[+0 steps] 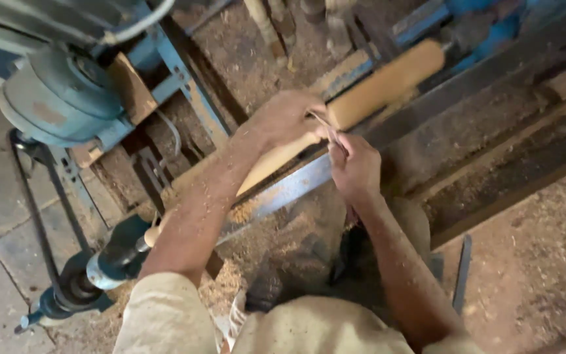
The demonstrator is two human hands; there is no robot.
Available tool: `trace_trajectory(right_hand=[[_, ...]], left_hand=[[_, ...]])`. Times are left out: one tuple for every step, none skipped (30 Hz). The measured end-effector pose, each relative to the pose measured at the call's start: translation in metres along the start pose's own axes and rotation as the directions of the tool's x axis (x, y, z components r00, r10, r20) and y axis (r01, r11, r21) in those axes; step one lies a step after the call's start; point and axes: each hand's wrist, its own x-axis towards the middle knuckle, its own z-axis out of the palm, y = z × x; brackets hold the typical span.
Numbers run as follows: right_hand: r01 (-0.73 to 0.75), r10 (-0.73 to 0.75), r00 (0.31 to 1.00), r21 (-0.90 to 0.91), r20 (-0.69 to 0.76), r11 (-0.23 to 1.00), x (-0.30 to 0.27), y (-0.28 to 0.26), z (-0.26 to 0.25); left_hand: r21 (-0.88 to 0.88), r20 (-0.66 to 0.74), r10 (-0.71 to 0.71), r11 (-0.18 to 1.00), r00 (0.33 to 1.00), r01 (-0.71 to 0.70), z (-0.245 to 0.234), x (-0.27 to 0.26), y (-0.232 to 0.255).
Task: The person uses a sanding block to smooth a rotating wooden spindle on a lathe. They repeatedly apply the sanding block along the spindle's contours while it spins, then briefly switch to a metal file to refine the surface before resuming sanding.
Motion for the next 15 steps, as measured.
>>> trace_trajectory(right_hand=[[-0.065,0.066,0.998,-0.016,0.021,0.998,-0.005,0.000,0.003],[-0.130,0.131,0.991,-0.034,0.041,0.991,-0.009,-0.001,0.009],[-0.169,0.172,0.984,-0.052,0.039,0.984,0.001,0.002,0.015],[-0.135,0.137,0.990,-0.075,0.014,0.988,0.008,0.004,0.019],[-0.115,0.116,0.993,-0.102,0.006,0.988,0.005,0.005,0.020],[-0.094,0.094,0.996,-0.128,-0.002,0.987,0.004,0.007,0.022],[-0.107,0.109,0.994,-0.148,0.007,0.983,0.001,0.010,0.023],[-0.119,0.124,0.992,-0.167,0.015,0.979,-0.001,0.013,0.024],[-0.125,0.130,0.991,-0.185,0.018,0.975,0.002,0.015,0.025],[-0.121,0.126,0.992,-0.178,0.020,0.977,0.003,0.016,0.024],[-0.119,0.123,0.992,-0.166,0.018,0.979,0.003,0.015,0.025],[-0.117,0.121,0.993,-0.154,0.015,0.981,0.003,0.012,0.024],[-0.074,0.070,0.997,-0.142,-0.028,0.987,0.011,0.010,0.023],[-0.029,0.020,0.997,-0.131,-0.071,0.991,0.019,0.008,0.022],[0.010,-0.023,0.994,-0.120,-0.105,0.993,0.021,0.003,0.021]], left_hand=[[0.026,-0.037,-0.028,0.999,0.999,0.029,0.004,-0.006,-0.001],[0.051,-0.074,-0.055,0.997,0.996,0.058,0.008,-0.010,-0.003],[0.094,-0.130,-0.061,0.993,0.990,0.074,0.005,-0.005,-0.009],[0.118,-0.182,-0.030,0.992,0.983,0.052,0.006,0.002,-0.014],[0.128,-0.224,-0.012,0.991,0.974,0.042,0.014,0.003,-0.017],[0.138,-0.266,0.005,0.990,0.964,0.033,0.021,0.005,-0.022],[0.127,-0.269,0.010,0.992,0.963,0.025,0.028,0.004,-0.027],[0.115,-0.272,0.015,0.993,0.962,0.017,0.032,0.006,-0.031],[0.111,-0.281,0.025,0.994,0.959,0.006,0.032,0.009,-0.034],[0.135,-0.277,0.034,0.991,0.960,0.004,0.031,0.011,-0.033],[0.163,-0.269,0.044,0.987,0.962,0.001,0.026,0.011,-0.030],[0.192,-0.261,0.054,0.981,0.964,-0.003,0.022,0.009,-0.023],[0.192,-0.272,0.012,0.980,0.962,0.042,0.013,0.010,-0.015],[0.192,-0.283,-0.030,0.978,0.959,0.087,0.004,0.010,-0.005],[0.185,-0.290,-0.082,0.973,0.953,0.140,-0.002,0.007,0.005]])
